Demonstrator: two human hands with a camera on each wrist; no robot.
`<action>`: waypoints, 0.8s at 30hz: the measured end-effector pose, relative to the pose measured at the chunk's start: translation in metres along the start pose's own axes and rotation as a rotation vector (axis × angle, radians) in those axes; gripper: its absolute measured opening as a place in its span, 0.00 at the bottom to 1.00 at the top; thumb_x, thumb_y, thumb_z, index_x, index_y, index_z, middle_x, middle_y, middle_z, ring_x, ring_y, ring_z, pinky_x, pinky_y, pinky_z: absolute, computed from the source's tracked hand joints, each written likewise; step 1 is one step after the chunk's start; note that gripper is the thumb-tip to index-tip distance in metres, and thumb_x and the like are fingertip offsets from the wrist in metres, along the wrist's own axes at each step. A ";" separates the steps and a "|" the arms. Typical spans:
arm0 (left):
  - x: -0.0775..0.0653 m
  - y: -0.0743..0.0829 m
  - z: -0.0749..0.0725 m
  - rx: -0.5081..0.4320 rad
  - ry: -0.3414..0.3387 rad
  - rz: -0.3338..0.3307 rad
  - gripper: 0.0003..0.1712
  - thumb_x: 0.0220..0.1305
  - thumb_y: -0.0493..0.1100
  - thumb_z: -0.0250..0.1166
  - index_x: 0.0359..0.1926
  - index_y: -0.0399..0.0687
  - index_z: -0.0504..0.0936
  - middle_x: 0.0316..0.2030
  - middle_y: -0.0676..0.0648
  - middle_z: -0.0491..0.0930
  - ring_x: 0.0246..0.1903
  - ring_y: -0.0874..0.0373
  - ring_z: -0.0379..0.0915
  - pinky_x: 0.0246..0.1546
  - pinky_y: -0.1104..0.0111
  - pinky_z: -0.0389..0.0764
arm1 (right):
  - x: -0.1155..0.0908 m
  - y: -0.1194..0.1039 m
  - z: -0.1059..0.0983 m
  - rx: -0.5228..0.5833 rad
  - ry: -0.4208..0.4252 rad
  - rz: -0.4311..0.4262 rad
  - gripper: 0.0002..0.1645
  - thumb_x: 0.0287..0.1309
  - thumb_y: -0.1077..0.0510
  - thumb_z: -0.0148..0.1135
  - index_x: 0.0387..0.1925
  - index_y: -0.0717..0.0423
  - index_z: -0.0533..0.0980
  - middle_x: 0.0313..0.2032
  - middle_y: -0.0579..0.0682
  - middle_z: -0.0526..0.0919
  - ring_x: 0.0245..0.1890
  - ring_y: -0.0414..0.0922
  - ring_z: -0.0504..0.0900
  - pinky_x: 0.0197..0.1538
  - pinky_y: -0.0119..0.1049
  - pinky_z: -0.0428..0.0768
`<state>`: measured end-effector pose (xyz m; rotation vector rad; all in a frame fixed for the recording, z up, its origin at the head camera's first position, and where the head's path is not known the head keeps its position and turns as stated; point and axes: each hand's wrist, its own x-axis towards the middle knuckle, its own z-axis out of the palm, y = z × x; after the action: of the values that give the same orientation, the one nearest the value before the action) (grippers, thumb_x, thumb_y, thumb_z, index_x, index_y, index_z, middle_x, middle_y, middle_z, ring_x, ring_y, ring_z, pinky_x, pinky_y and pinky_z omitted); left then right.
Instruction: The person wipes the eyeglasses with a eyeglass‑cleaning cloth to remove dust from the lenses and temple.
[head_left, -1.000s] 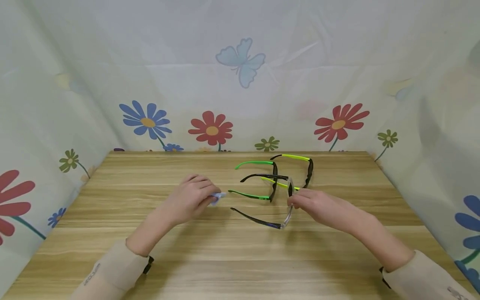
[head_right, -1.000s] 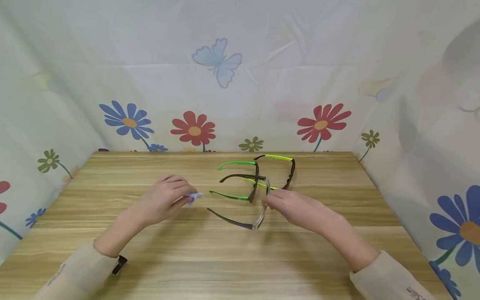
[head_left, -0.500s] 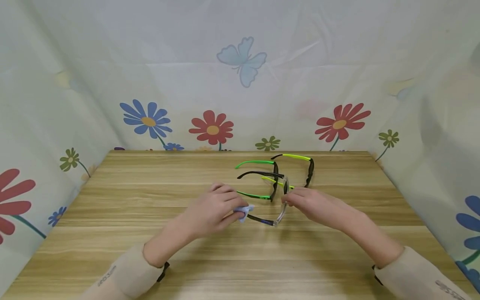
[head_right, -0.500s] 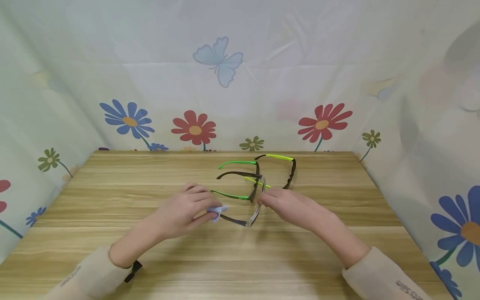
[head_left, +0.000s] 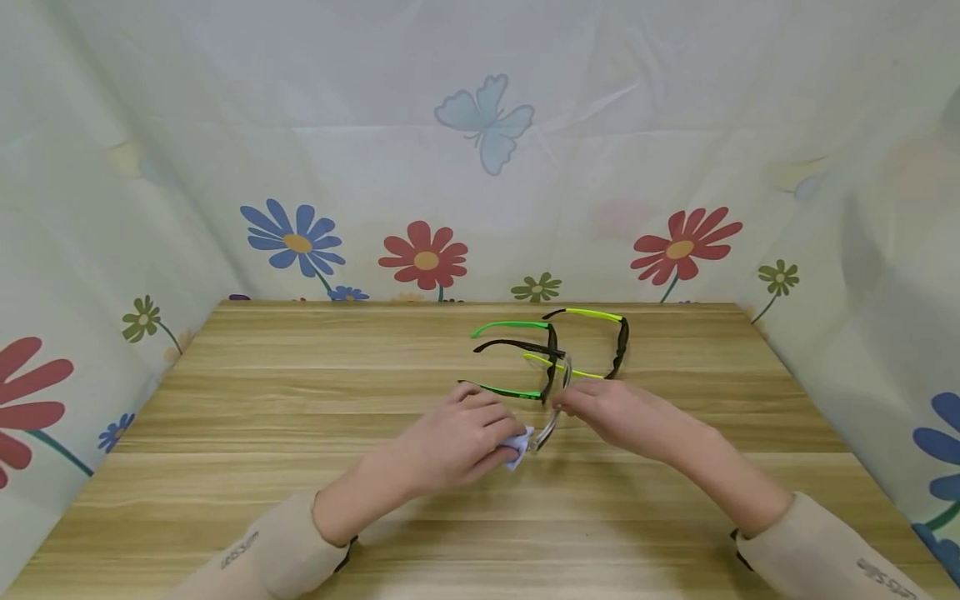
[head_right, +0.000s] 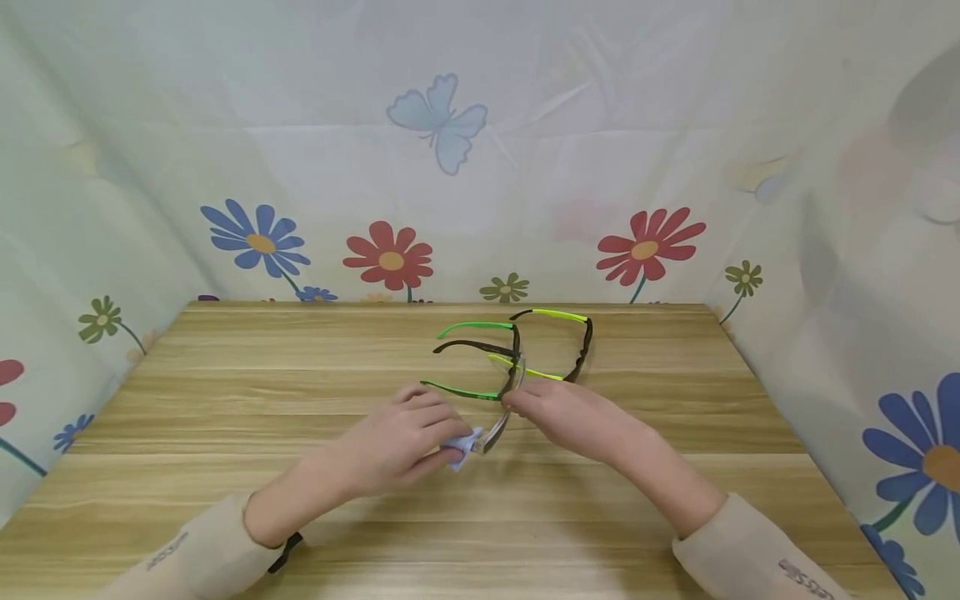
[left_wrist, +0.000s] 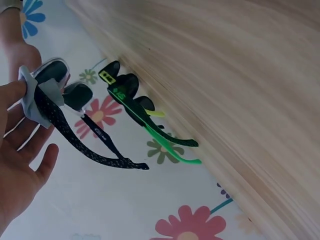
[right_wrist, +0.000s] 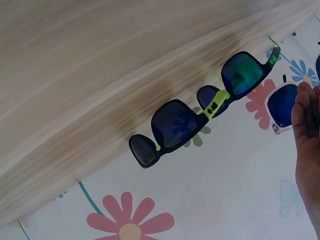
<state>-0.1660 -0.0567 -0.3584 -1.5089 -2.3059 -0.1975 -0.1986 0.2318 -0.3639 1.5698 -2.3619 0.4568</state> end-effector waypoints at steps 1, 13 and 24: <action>0.001 0.001 0.001 -0.003 -0.004 0.001 0.12 0.70 0.49 0.69 0.50 0.51 0.85 0.45 0.55 0.85 0.51 0.58 0.78 0.56 0.59 0.72 | 0.001 -0.001 0.000 0.003 0.000 -0.001 0.21 0.56 0.75 0.70 0.49 0.58 0.79 0.42 0.47 0.85 0.42 0.41 0.85 0.44 0.34 0.84; 0.003 0.008 -0.001 0.039 -0.047 0.003 0.11 0.69 0.50 0.70 0.47 0.52 0.85 0.41 0.56 0.85 0.48 0.59 0.78 0.58 0.60 0.72 | 0.003 -0.006 -0.001 -0.036 -0.050 0.033 0.19 0.59 0.73 0.70 0.49 0.57 0.77 0.43 0.45 0.82 0.42 0.39 0.82 0.42 0.33 0.82; -0.001 0.004 -0.004 0.042 -0.031 -0.005 0.12 0.66 0.49 0.73 0.47 0.53 0.85 0.42 0.58 0.84 0.49 0.61 0.77 0.56 0.60 0.72 | 0.001 -0.005 -0.002 -0.021 -0.033 0.018 0.21 0.58 0.74 0.69 0.50 0.56 0.76 0.42 0.44 0.82 0.41 0.38 0.82 0.42 0.33 0.82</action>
<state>-0.1610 -0.0572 -0.3552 -1.4954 -2.3231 -0.1268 -0.1940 0.2301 -0.3609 1.5599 -2.3996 0.4112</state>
